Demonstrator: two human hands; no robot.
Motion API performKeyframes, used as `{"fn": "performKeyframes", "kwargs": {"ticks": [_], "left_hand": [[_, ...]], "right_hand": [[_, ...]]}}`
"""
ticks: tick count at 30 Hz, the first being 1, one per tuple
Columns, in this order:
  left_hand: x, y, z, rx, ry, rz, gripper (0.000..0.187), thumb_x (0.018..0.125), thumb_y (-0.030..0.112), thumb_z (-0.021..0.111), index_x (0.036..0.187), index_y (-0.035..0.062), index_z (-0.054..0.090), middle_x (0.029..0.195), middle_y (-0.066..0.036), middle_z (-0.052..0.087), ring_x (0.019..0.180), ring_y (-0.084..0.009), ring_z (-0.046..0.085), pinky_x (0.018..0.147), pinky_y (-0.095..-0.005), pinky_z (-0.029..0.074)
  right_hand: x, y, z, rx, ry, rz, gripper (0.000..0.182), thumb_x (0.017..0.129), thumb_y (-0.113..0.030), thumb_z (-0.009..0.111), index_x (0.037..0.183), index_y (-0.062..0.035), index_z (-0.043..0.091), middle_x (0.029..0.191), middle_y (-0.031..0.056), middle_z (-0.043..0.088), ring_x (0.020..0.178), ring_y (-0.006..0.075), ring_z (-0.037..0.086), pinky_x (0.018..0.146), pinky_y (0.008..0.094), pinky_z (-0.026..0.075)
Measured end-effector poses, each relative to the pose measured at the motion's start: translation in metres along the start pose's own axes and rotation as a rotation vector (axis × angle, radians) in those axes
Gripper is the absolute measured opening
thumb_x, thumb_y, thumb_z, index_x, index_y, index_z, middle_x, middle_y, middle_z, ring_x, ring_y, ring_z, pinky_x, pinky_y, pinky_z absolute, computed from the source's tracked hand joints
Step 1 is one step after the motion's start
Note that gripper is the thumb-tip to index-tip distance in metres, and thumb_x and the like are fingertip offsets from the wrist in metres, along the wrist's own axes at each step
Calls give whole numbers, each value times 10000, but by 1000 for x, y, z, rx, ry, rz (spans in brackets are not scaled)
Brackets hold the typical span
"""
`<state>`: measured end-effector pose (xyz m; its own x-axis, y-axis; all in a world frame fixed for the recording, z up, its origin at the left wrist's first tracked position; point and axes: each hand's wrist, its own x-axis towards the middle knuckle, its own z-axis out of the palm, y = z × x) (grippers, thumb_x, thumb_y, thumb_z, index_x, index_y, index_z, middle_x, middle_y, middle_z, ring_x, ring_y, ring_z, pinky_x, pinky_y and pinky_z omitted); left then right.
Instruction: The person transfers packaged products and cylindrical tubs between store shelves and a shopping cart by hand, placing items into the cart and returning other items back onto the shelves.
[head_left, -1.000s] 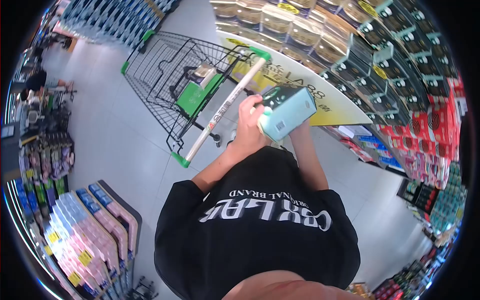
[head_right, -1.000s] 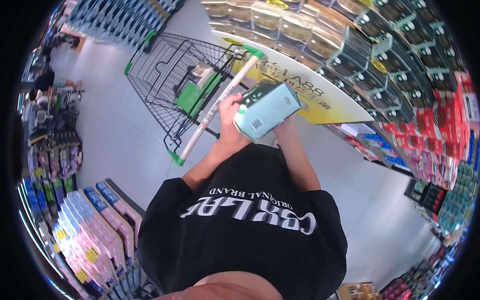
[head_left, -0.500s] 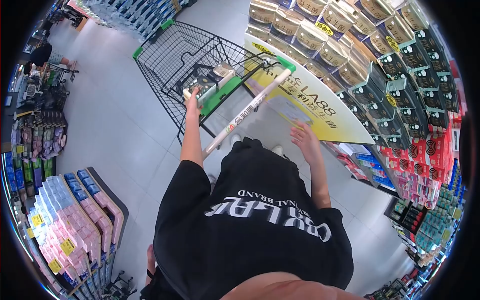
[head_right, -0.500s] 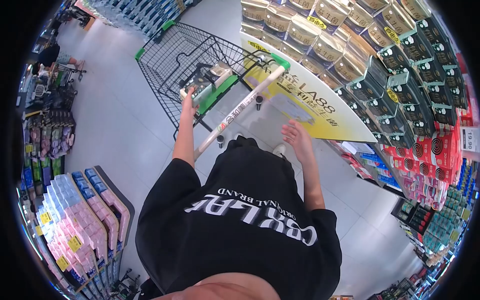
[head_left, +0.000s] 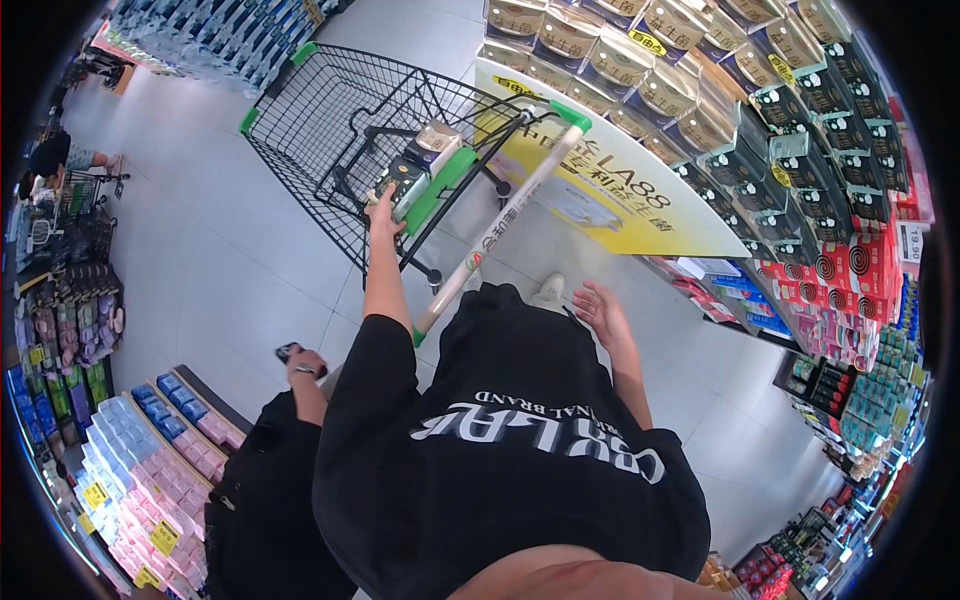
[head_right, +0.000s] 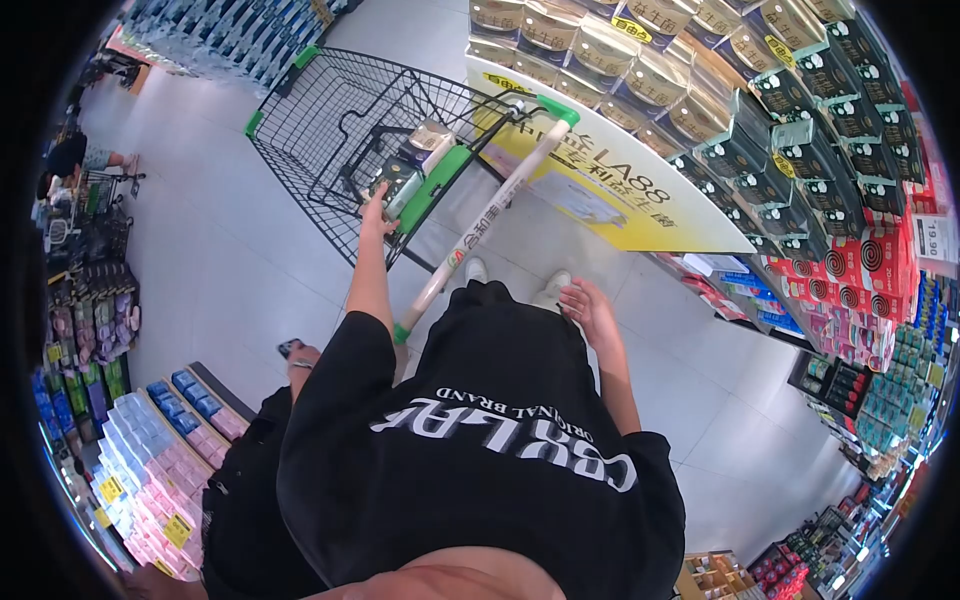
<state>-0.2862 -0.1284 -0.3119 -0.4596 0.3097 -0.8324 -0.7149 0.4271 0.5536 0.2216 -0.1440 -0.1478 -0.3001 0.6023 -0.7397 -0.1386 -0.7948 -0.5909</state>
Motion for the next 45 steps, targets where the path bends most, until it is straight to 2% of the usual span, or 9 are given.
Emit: {"fn": "performKeyframes", "kwargs": {"ticks": [9, 17, 18, 21, 25, 26, 30, 39, 45], "left_hand": [[-22, -11, 19, -56, 28, 17, 700, 659, 309, 826, 1214, 121, 444, 1085, -99, 507, 1061, -255, 463, 884, -573, 391], [-80, -3, 36, 334, 98, 282, 1200, 606, 220, 846, 1452, 148, -2, 1406, -212, 303, 1245, -369, 395, 943, -564, 390], [-16, -28, 24, 496, 236, 513, 1167, 587, 244, 851, 1459, 173, 79, 1452, -232, 222, 1287, -404, 335, 1018, -522, 349], [-39, -19, 30, 941, 377, 777, 1141, 560, 290, 858, 1452, 159, 159, 1465, -247, 192, 1319, -424, 264, 1061, -492, 314], [-50, -12, 26, 1049, 292, 661, 1087, 537, 359, 858, 1399, 112, 242, 1478, -241, 161, 1339, -416, 210, 1058, -496, 312], [-44, -15, 24, 1109, 346, 771, 1014, 541, 359, 853, 1331, 60, 291, 1411, -258, 290, 1284, -419, 319, 1020, -468, 363], [-57, -8, 19, 1006, 46, 778, 844, 537, 299, 845, 1174, -2, 381, 1113, -253, 549, 1061, -401, 541, 934, -433, 428], [-100, 40, 69, 757, 64, 1197, 809, 602, 249, 826, 1230, -11, 387, 1192, -252, 461, 1125, -381, 458, 953, -432, 389], [-62, 13, 87, 839, 147, 1233, 773, 745, 261, 750, 1333, -14, 332, 1258, -288, 426, 1161, -394, 446, 1003, -460, 356]], "right_hand": [[-3, 7, -2, -6, 9, 59, 398, 948, -357, 501, 1214, -60, 501, 1091, 118, 619, 968, 201, 596, 809, 332, 485], [2, 3, -15, -20, -60, 31, 386, 945, -342, 505, 1204, -56, 504, 1066, 101, 621, 960, 194, 596, 820, 322, 475], [1, 2, -16, -19, -65, 26, 386, 943, -341, 507, 1201, -55, 505, 1065, 101, 620, 961, 194, 596, 821, 321, 474], [0, -2, -20, -16, -63, 32, 389, 939, -340, 513, 1199, -51, 502, 1066, 103, 616, 960, 195, 594, 822, 322, 473], [-1, -5, -26, -21, -42, 50, 396, 938, -336, 515, 1204, -43, 496, 1066, 107, 611, 955, 195, 592, 823, 323, 473], [-1, -5, -27, -17, -39, 52, 396, 938, -335, 516, 1204, -43, 495, 1066, 107, 610, 955, 195, 591, 821, 323, 474], [-2, -7, -27, 8, -22, 46, 392, 935, -330, 521, 1198, -41, 494, 1067, 109, 608, 953, 195, 590, 813, 325, 477], [1, -3, -30, 40, -11, 38, 374, 941, -327, 523, 1189, -47, 506, 1036, 101, 616, 934, 186, 598, 797, 311, 483], [6, -14, -20, 0, -54, 8, 376, 944, -331, 518, 1197, -52, 512, 1042, 106, 621, 945, 188, 603, 795, 322, 491]]}}
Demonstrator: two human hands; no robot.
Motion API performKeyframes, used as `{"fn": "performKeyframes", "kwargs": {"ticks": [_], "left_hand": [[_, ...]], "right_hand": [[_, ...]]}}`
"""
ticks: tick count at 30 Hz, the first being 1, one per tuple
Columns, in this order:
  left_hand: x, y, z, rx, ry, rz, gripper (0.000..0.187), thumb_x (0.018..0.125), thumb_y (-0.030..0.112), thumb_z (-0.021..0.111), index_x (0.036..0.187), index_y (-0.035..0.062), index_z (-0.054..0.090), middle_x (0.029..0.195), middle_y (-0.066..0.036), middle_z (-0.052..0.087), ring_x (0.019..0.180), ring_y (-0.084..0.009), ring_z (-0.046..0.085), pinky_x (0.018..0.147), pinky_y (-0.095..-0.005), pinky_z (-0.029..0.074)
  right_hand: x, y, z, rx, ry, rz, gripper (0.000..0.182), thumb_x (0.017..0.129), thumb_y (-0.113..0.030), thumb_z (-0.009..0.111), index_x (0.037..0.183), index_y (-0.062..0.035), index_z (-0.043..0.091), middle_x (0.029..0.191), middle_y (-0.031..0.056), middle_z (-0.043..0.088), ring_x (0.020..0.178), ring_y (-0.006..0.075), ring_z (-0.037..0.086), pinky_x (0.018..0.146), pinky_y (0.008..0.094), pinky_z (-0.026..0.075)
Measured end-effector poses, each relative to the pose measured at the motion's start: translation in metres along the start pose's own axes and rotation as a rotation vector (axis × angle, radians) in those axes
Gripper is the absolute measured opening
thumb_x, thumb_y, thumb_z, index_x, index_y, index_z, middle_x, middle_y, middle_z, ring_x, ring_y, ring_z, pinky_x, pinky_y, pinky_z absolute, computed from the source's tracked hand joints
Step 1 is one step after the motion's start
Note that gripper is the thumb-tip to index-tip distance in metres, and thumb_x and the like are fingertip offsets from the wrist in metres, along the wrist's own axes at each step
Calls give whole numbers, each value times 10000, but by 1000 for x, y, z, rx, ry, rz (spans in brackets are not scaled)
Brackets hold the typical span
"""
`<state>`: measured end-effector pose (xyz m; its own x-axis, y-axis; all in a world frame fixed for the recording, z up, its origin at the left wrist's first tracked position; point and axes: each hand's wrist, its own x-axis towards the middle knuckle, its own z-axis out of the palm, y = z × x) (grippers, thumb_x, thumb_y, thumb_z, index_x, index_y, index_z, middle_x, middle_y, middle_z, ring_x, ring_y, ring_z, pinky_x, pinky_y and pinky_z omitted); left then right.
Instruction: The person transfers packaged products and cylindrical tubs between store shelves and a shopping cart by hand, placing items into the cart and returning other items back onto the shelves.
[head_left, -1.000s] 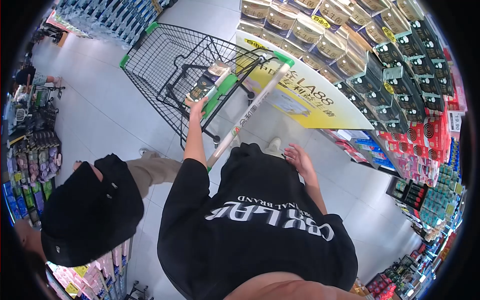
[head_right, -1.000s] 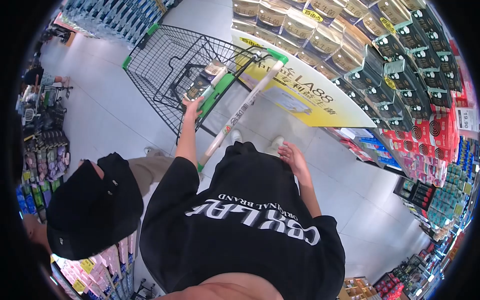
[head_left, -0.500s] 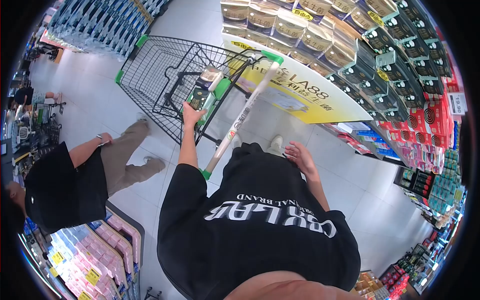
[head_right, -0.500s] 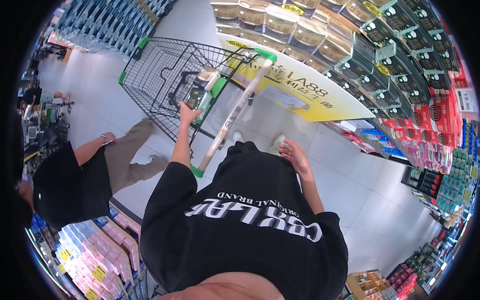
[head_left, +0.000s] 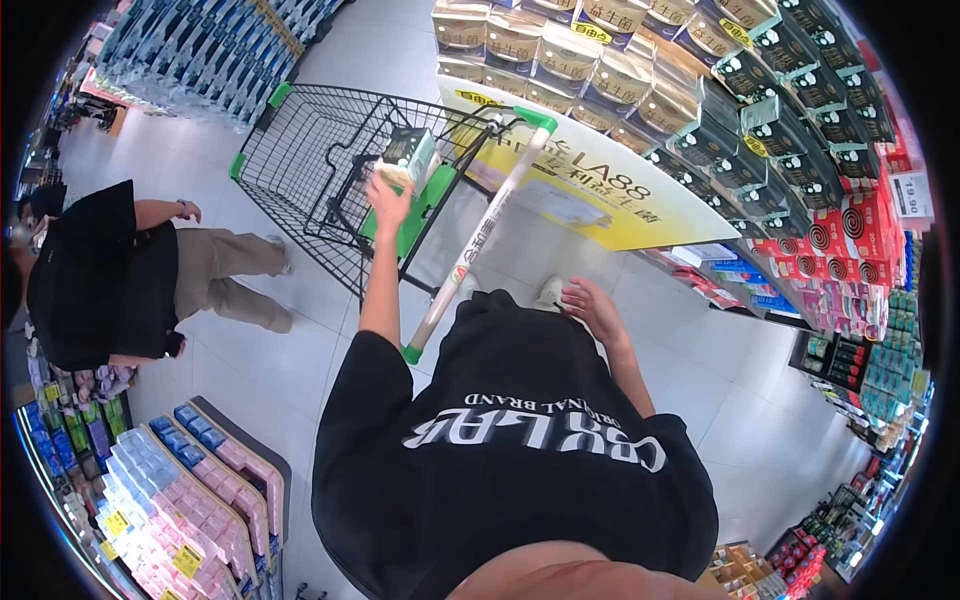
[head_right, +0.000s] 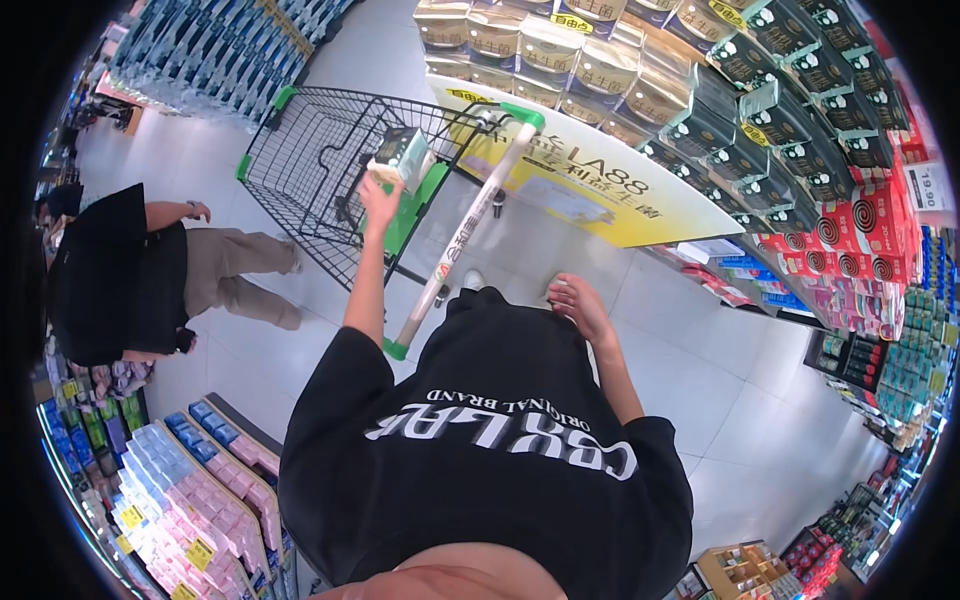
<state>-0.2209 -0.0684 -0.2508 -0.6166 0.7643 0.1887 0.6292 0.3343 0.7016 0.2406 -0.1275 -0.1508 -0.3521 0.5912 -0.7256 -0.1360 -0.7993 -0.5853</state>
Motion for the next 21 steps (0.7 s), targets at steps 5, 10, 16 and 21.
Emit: {"fn": "performKeyframes", "kwargs": {"ticks": [5, 10, 16, 21], "left_hand": [[-72, 6, -27, -439, -563, -434, 577, 918, 364, 547, 1308, -36, 401, 1132, -250, 572, 1060, -346, 557, 924, -401, 413], [-86, -57, -1, -259, -559, -357, 600, 971, 490, 367, 1152, -39, 583, 956, -159, 652, 845, -207, 644, 713, -302, 506], [-98, -2, -45, -415, -620, -508, 625, 973, 519, 352, 1085, -28, 634, 869, -108, 662, 666, -138, 623, 548, -266, 473], [-113, 39, -56, -210, -684, -491, 683, 914, 591, 440, 1080, -52, 602, 737, -79, 620, 585, -125, 574, 520, -257, 452]], "right_hand": [[5, 40, -43, -169, 219, -50, 408, 925, -367, 531, 1187, -53, 527, 1025, 101, 625, 915, 198, 615, 783, 336, 496], [3, 169, -149, -787, 439, 88, 304, 858, -332, 565, 871, -39, 648, 666, 107, 620, 697, 188, 636, 569, 310, 496], [-12, 338, -252, -1030, 235, -70, 370, 821, -325, 559, 818, 30, 664, 752, 225, 647, 759, 300, 650, 656, 414, 486], [17, 312, -233, -1055, 173, -48, 314, 849, -246, 595, 951, 39, 677, 929, 210, 681, 881, 256, 653, 770, 383, 487]]}}
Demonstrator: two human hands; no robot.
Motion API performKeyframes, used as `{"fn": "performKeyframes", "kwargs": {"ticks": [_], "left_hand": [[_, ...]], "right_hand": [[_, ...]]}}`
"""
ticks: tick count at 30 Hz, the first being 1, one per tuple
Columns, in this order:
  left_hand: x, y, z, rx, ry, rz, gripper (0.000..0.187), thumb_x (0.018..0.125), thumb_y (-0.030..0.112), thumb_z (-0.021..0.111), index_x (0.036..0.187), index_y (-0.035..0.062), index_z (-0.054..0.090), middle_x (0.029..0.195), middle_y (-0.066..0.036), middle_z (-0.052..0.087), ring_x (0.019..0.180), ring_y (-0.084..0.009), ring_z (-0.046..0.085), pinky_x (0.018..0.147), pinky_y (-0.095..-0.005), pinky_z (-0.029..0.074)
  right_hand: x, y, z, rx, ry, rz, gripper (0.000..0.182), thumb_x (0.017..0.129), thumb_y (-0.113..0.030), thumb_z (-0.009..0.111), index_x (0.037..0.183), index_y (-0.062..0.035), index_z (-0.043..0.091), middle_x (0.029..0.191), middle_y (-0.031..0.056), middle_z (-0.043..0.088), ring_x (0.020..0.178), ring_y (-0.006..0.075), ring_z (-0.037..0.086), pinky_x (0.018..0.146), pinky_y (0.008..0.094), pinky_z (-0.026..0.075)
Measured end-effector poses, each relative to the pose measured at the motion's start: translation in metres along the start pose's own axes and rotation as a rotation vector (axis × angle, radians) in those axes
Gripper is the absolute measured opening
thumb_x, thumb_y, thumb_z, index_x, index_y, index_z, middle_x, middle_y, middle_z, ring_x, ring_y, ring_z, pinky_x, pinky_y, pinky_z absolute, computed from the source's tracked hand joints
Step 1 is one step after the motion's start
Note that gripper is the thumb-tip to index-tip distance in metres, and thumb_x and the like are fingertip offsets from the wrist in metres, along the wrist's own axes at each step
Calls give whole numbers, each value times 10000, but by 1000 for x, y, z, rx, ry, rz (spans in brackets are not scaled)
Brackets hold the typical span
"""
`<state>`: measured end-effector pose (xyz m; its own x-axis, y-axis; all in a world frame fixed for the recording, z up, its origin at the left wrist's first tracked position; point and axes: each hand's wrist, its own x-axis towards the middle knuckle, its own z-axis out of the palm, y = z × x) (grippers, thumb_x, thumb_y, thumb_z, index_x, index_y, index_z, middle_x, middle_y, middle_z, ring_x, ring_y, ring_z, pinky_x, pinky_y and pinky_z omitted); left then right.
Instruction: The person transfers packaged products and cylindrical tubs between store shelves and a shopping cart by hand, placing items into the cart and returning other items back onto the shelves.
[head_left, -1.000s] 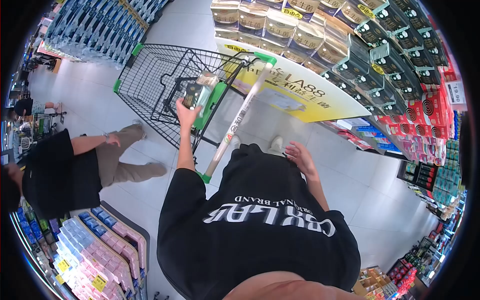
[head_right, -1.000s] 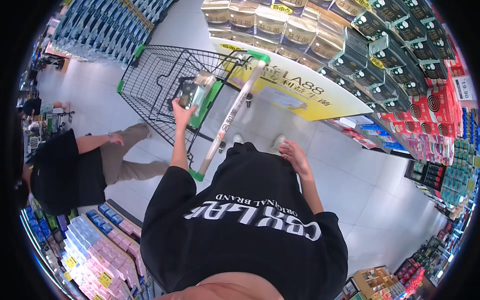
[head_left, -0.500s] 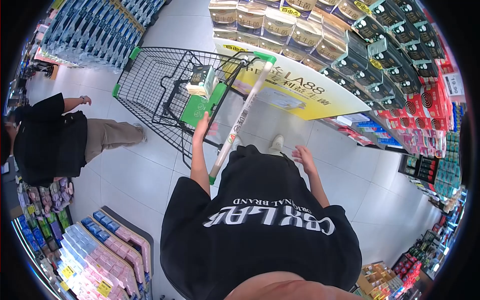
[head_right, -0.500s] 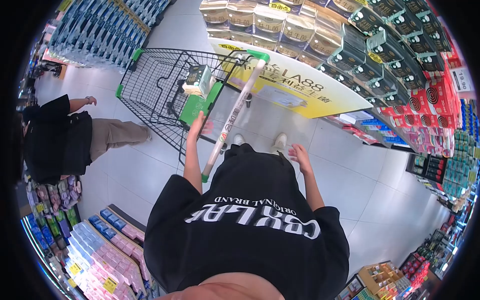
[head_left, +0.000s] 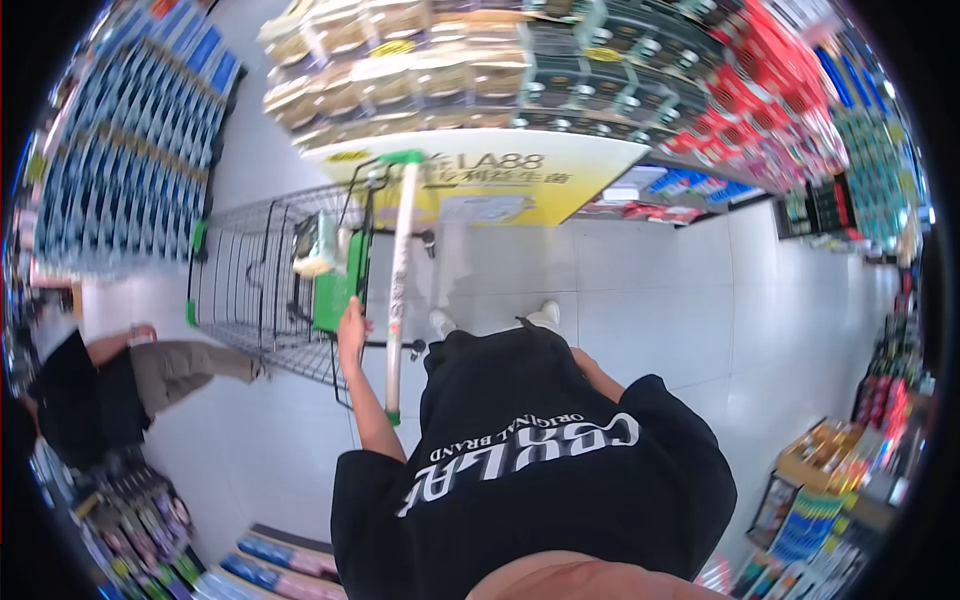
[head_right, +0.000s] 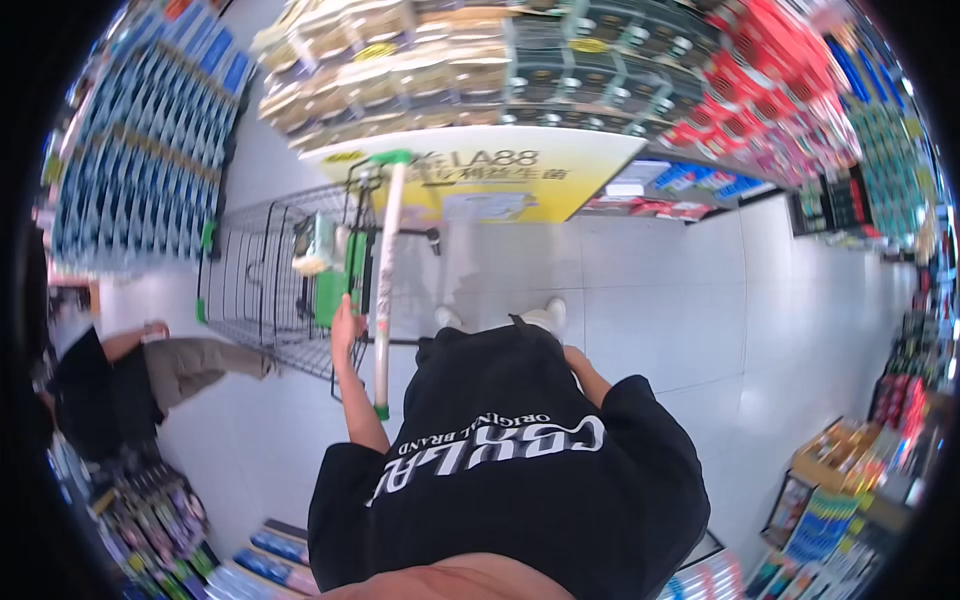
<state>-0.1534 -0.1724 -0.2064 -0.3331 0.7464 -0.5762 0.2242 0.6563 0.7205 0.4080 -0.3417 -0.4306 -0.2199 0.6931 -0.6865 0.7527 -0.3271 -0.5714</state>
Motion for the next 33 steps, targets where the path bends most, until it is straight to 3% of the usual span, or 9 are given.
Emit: {"fn": "performKeyframes", "kwargs": {"ticks": [3, 4, 7, 9, 11, 14, 19, 23, 33], "left_hand": [[6, 17, 13, 213, 38, 135, 573, 866, 519, 593, 1009, -36, 603, 677, -49, 580, 567, -118, 555, 499, -265, 434], [9, 28, 21, 155, 52, 140, 533, 833, 478, 663, 981, -30, 596, 672, -44, 556, 582, -101, 539, 506, -252, 431], [10, 41, 41, 648, 392, 138, 584, 784, 502, 641, 1021, -31, 650, 824, -188, 676, 782, -342, 656, 706, -402, 494], [3, 44, 50, 655, 459, 124, 579, 773, 495, 605, 1044, -12, 663, 960, -231, 669, 935, -408, 622, 803, -450, 470], [2, 47, 57, 685, 405, 36, 564, 790, 488, 578, 1053, -4, 664, 992, -237, 662, 951, -397, 620, 800, -453, 474], [-6, 43, 78, 679, 467, 41, 591, 778, 514, 565, 1045, -3, 668, 995, -245, 654, 946, -400, 616, 792, -469, 474], [-42, 39, 127, 701, 505, 64, 620, 770, 529, 547, 981, -41, 669, 943, -251, 659, 904, -426, 614, 787, -472, 472], [-83, 49, 168, 589, 397, 191, 487, 801, 448, 576, 779, -33, 655, 639, -171, 641, 609, -300, 651, 607, -405, 502], [-124, 34, 251, 466, 303, 241, 447, 867, 407, 578, 797, -32, 628, 521, -133, 576, 457, -245, 607, 460, -367, 463]], "right_hand": [[-26, -43, -66, -378, -209, 133, 364, 721, -324, 642, 874, 1, 700, 958, 246, 655, 910, 385, 641, 769, 452, 510], [-20, -25, -67, -320, -98, 195, 363, 694, -295, 655, 886, 11, 697, 960, 256, 654, 911, 394, 641, 800, 455, 510], [-41, 26, -94, -153, 74, 276, 322, 714, -247, 622, 875, 21, 697, 957, 285, 638, 913, 417, 631, 828, 461, 501], [-59, 58, -106, 181, 228, 285, 256, 719, -169, 626, 900, 0, 688, 849, 218, 680, 757, 307, 676, 657, 411, 538], [-99, 77, -120, 881, 435, 363, 225, 714, -111, 631, 914, -21, 682, 781, 166, 691, 662, 227, 675, 546, 363, 536], [-114, 160, -108, 920, 421, 332, 229, 709, -37, 622, 933, -52, 667, 685, 89, 673, 568, 139, 628, 446, 285, 488], [-155, 161, -141, 867, 433, 490, 300, 765, -18, 467, 989, -53, 664, 673, 99, 663, 581, 162, 632, 469, 303, 474], [-136, 146, -156, 936, 467, 482, 338, 788, -26, 413, 1011, -60, 666, 697, 103, 656, 619, 176, 647, 499, 313, 485], [-66, 76, -225, 582, 539, -51, 413, 661, 59, 521, 1054, -16, 620, 695, 126, 680, 654, 187, 669, 569, 303, 508]]}}
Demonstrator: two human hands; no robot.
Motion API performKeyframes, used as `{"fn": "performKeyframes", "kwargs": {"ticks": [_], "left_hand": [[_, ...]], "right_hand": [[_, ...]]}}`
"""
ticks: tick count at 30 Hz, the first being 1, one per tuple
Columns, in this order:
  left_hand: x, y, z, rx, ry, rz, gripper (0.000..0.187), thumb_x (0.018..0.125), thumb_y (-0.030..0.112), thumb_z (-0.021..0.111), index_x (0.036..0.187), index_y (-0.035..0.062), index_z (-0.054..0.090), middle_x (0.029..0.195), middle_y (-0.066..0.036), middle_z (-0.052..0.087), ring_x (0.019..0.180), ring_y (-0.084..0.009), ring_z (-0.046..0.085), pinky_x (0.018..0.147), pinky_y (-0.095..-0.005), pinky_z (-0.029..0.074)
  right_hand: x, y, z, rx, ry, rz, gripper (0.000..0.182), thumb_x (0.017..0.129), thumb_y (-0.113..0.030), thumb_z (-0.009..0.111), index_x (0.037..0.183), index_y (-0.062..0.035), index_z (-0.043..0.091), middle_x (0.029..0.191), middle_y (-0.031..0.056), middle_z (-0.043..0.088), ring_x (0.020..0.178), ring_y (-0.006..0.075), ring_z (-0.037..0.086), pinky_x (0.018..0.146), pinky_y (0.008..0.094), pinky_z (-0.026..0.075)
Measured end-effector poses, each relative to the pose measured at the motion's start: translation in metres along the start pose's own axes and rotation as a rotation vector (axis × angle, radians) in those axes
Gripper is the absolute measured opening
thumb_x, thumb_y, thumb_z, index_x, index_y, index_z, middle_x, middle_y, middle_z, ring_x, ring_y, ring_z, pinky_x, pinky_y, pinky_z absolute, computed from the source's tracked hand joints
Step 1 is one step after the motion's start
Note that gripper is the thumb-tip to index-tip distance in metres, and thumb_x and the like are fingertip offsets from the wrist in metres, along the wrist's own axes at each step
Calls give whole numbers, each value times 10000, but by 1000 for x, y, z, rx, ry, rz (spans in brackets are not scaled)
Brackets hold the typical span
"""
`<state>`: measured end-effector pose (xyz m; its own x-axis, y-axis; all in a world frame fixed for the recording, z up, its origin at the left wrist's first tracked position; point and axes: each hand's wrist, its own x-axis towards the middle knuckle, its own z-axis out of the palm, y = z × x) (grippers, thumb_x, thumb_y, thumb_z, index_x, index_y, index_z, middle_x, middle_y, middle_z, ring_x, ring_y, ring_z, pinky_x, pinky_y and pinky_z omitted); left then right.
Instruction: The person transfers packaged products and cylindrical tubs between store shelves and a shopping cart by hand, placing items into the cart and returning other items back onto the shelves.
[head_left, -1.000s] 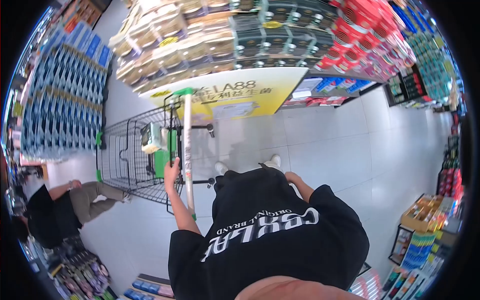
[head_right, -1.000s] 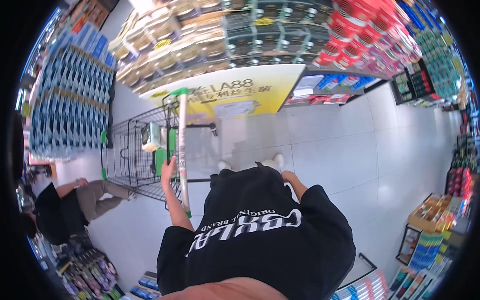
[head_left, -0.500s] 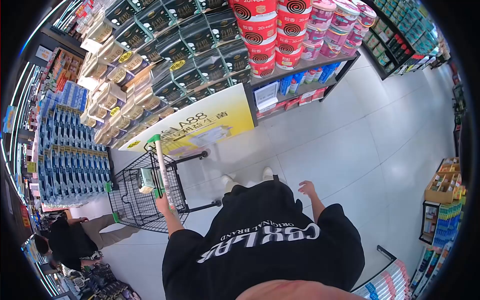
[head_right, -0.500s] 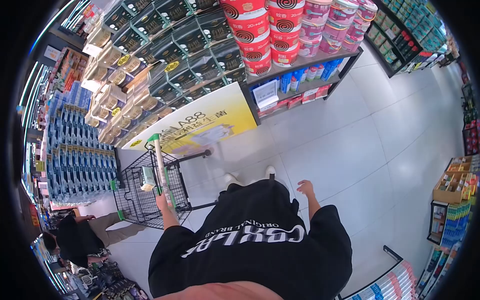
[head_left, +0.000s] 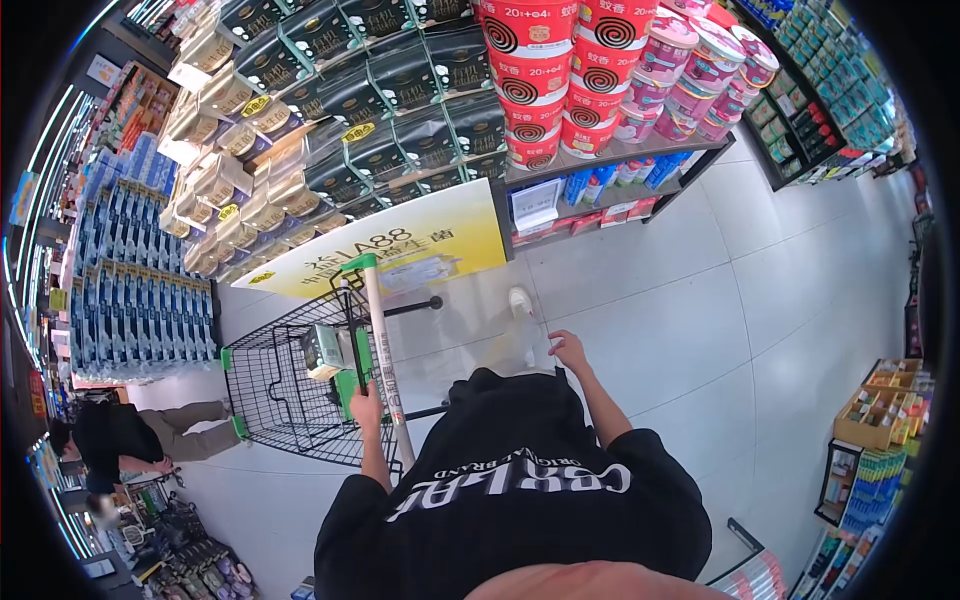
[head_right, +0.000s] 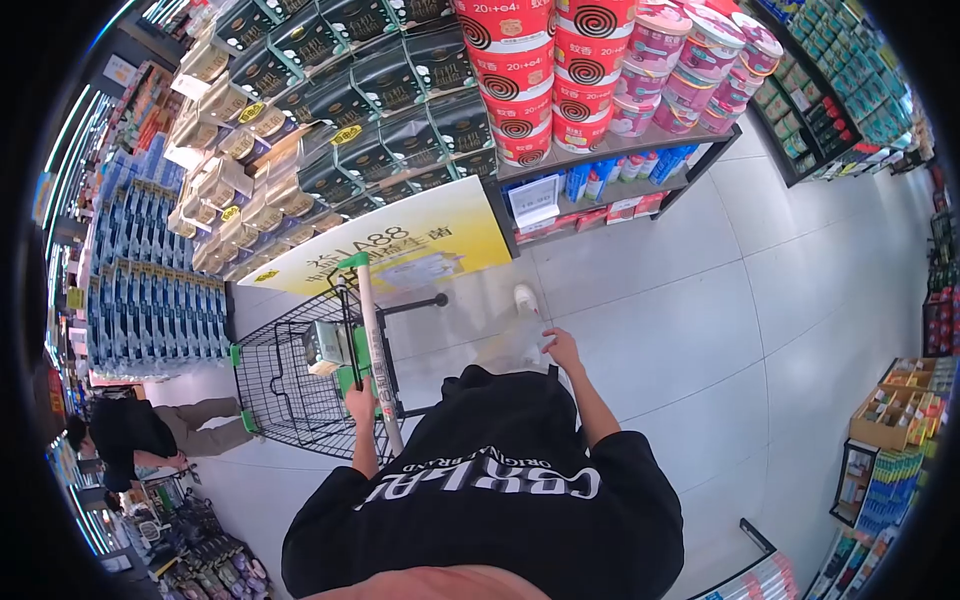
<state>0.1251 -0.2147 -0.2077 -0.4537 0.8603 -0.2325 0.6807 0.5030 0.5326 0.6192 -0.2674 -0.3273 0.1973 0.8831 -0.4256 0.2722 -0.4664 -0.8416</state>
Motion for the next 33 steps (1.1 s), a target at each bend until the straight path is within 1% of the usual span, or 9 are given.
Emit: {"fn": "performKeyframes", "kwargs": {"ticks": [5, 6, 8, 10, 15, 18, 22, 28, 33], "left_hand": [[-38, 45, 7, 86, 89, 64, 521, 904, 445, 539, 790, -57, 615, 627, -188, 592, 636, -336, 616, 637, -444, 461], [-37, 43, 6, 116, -49, -24, 508, 902, 446, 543, 952, -54, 615, 814, -222, 613, 804, -368, 608, 739, -443, 454], [-42, 49, 18, 81, 202, 176, 533, 893, 414, 571, 1161, -45, 529, 1068, -247, 559, 1003, -372, 545, 854, -445, 420], [-24, 82, 21, -12, 217, 242, 623, 868, 340, 631, 1305, -36, 394, 1247, -241, 443, 1165, -359, 438, 970, -442, 356], [12, 349, 23, -538, 68, 628, 750, 777, 138, 730, 1372, -30, 306, 1309, -195, 409, 1212, -307, 417, 1038, -405, 334], [20, 506, 26, -771, 16, 1010, 945, 729, 126, 782, 1431, 21, 158, 1399, -220, 327, 1310, -305, 348, 1085, -408, 299], [30, 654, 35, -805, 101, 1136, 1186, 614, 250, 880, 1440, 20, 59, 1413, -258, 298, 1327, -325, 334, 1098, -425, 293], [39, 701, 52, -852, 71, 1090, 1317, 494, 362, 921, 1445, 21, 76, 1406, -262, 276, 1296, -397, 349, 1054, -469, 350], [55, 701, 52, -1025, -60, 1131, 1292, 510, 336, 916, 1453, 62, 76, 1394, -235, 311, 1274, -341, 394, 1048, -437, 373]], "right_hand": [[-7, 31, -22, -78, 45, 79, 446, 615, 92, 563, 1044, -16, 620, 715, 122, 687, 671, 177, 669, 600, 296, 520], [-11, 44, -29, -62, 43, 132, 439, 614, 83, 584, 1039, -20, 625, 723, 122, 688, 682, 175, 670, 605, 291, 521], [-12, 56, -51, -32, 53, 188, 426, 616, 65, 618, 1032, -27, 633, 731, 117, 687, 688, 170, 667, 606, 286, 522], [-14, 59, -69, 8, 70, 211, 413, 621, 47, 644, 1027, -32, 640, 731, 107, 682, 679, 165, 658, 601, 285, 520], [48, 17, -113, -9, 86, 124, 424, 651, -15, 690, 1069, -43, 630, 758, 76, 665, 664, 142, 617, 604, 283, 510], [94, -57, -121, 53, 78, 45, 393, 723, -90, 701, 1104, -51, 609, 800, 76, 661, 707, 133, 607, 608, 284, 500], [126, -145, -117, 189, 1, -143, 291, 790, -89, 671, 1074, -54, 615, 799, 77, 663, 740, 124, 616, 685, 274, 495], [135, -195, -126, 252, -113, -229, 222, 875, -84, 597, 1097, -88, 602, 818, 4, 624, 755, 71, 565, 664, 241, 466], [135, -234, -144, 285, -157, -230, 206, 899, -78, 576, 1103, -63, 598, 849, -3, 618, 801, 78, 568, 707, 237, 461]]}}
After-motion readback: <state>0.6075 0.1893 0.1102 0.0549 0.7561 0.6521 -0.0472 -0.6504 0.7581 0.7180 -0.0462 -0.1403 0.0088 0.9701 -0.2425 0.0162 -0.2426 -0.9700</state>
